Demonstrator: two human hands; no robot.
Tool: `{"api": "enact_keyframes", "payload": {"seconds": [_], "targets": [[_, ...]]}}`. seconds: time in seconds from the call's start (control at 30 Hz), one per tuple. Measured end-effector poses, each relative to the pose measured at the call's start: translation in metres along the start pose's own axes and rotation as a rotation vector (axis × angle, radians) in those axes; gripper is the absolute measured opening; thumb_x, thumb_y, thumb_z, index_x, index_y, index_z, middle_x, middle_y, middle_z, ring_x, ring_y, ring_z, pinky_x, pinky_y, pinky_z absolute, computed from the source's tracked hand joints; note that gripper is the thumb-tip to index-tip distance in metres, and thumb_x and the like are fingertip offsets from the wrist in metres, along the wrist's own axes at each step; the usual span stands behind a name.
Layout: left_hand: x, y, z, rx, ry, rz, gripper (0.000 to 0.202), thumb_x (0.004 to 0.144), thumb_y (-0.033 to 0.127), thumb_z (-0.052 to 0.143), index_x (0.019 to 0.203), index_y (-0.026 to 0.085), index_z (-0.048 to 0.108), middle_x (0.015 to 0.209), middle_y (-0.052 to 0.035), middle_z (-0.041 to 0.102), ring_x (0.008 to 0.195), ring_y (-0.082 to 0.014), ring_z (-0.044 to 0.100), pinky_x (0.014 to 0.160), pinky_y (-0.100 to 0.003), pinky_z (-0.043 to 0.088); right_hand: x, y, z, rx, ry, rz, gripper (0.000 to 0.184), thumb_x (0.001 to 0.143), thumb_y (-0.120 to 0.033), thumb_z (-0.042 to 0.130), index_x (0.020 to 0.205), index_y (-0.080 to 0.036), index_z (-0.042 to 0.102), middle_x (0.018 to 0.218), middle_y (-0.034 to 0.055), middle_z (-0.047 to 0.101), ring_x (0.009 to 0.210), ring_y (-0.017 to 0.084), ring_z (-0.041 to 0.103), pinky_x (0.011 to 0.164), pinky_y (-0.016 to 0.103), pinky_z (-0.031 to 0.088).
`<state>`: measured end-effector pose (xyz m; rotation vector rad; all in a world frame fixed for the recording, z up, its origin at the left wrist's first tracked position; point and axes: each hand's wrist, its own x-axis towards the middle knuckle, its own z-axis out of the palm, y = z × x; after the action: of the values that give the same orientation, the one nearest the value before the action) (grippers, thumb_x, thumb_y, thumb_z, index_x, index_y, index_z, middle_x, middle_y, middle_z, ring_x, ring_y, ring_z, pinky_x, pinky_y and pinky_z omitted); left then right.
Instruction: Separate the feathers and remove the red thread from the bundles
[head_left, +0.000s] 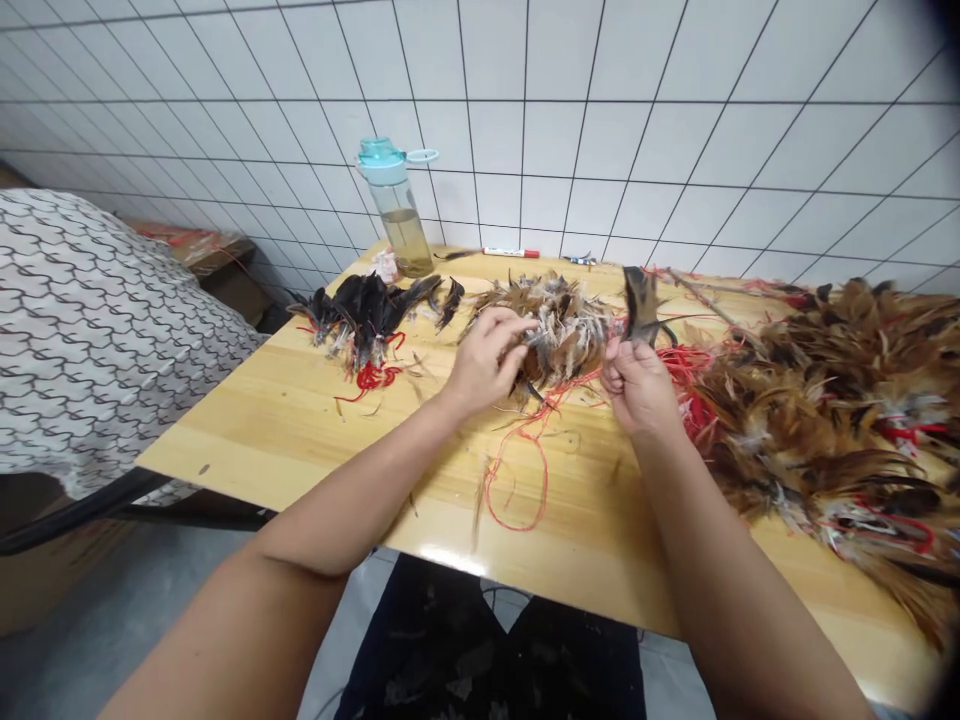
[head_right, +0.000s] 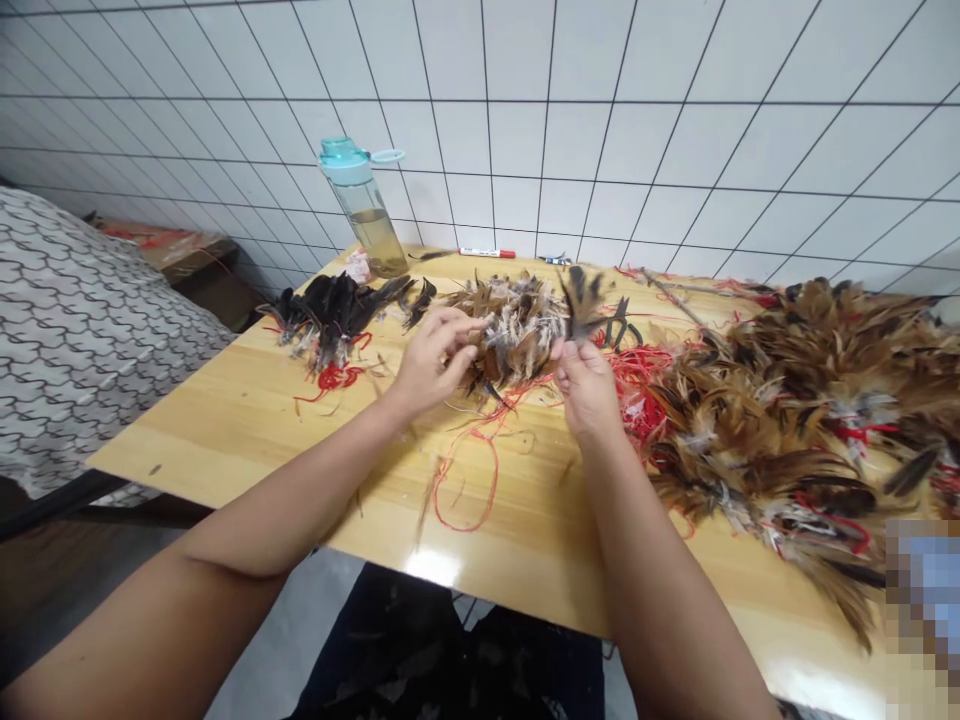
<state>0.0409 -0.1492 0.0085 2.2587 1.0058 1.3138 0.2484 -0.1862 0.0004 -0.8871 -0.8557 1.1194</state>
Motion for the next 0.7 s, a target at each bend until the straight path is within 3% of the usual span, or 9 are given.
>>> {"api": "enact_keyframes", "payload": {"seconds": [0.1,0.2,0.27,0.43,0.63,0.7], "targets": [[-0.006,0.012,0.01,-0.21,-0.182,-0.048,0.037,0.085,0.027,0.058,0.122,0.023,0.06,0.124,-0.0104,0.056,0.088,-0.0161,0.06,0.079,-0.028,0.05,-0.013,0.002,0.014,-0.009,-0.215,0.12,0.03,0.071,-0.038,0.076,0.063,-0.018,0.055,0.058,-0.0049,0.045,0.047,0.005,0.03,0.043,0.018,0.026],[-0.009,0.013,0.015,-0.317,-0.381,-0.062,0.026,0.084,0.026,0.059,0.108,0.019,0.065,0.102,-0.0073,0.066,0.082,-0.0165,0.062,0.078,-0.028,0.05,-0.021,0.007,0.02,-0.068,-0.407,0.181,0.034,0.067,-0.045,0.077,0.061,-0.017,0.058,0.056,-0.0041,0.045,0.051,0.006,0.033,0.047,0.02,0.03],[-0.008,0.011,0.015,-0.299,-0.41,-0.081,0.017,0.085,0.025,0.057,0.096,0.018,0.067,0.09,-0.005,0.068,0.083,-0.0164,0.062,0.08,-0.028,0.048,-0.022,0.009,0.021,-0.067,-0.434,0.19,0.036,0.067,-0.048,0.077,0.061,-0.018,0.059,0.053,-0.0047,0.042,0.051,0.007,0.032,0.048,0.02,0.029],[-0.002,-0.001,0.009,-0.265,-0.244,-0.151,0.019,0.087,0.025,0.053,0.081,0.016,0.068,0.081,-0.0034,0.068,0.076,-0.0132,0.06,0.075,-0.024,0.046,-0.007,0.005,0.008,0.059,-0.187,0.143,0.029,0.069,-0.04,0.077,0.065,-0.02,0.055,0.051,-0.0065,0.039,0.046,0.006,0.028,0.042,0.017,0.024],[0.006,-0.019,-0.002,-0.32,0.029,-0.345,0.015,0.085,0.024,0.054,0.082,0.016,0.066,0.074,-0.0007,0.063,0.065,-0.0111,0.053,0.065,-0.023,0.043,0.016,0.003,-0.029,0.151,0.121,0.065,0.022,0.079,-0.032,0.07,0.072,-0.021,0.052,0.048,-0.0093,0.035,0.04,0.004,0.027,0.037,0.012,0.025],[0.007,-0.022,-0.003,-0.225,0.075,-0.326,0.014,0.085,0.023,0.054,0.082,0.017,0.066,0.078,-0.0013,0.064,0.071,-0.0123,0.055,0.07,-0.024,0.044,0.019,0.007,-0.038,0.141,0.192,0.038,0.023,0.08,-0.034,0.069,0.072,-0.021,0.052,0.047,-0.0098,0.035,0.038,0.004,0.026,0.036,0.012,0.024]]}}
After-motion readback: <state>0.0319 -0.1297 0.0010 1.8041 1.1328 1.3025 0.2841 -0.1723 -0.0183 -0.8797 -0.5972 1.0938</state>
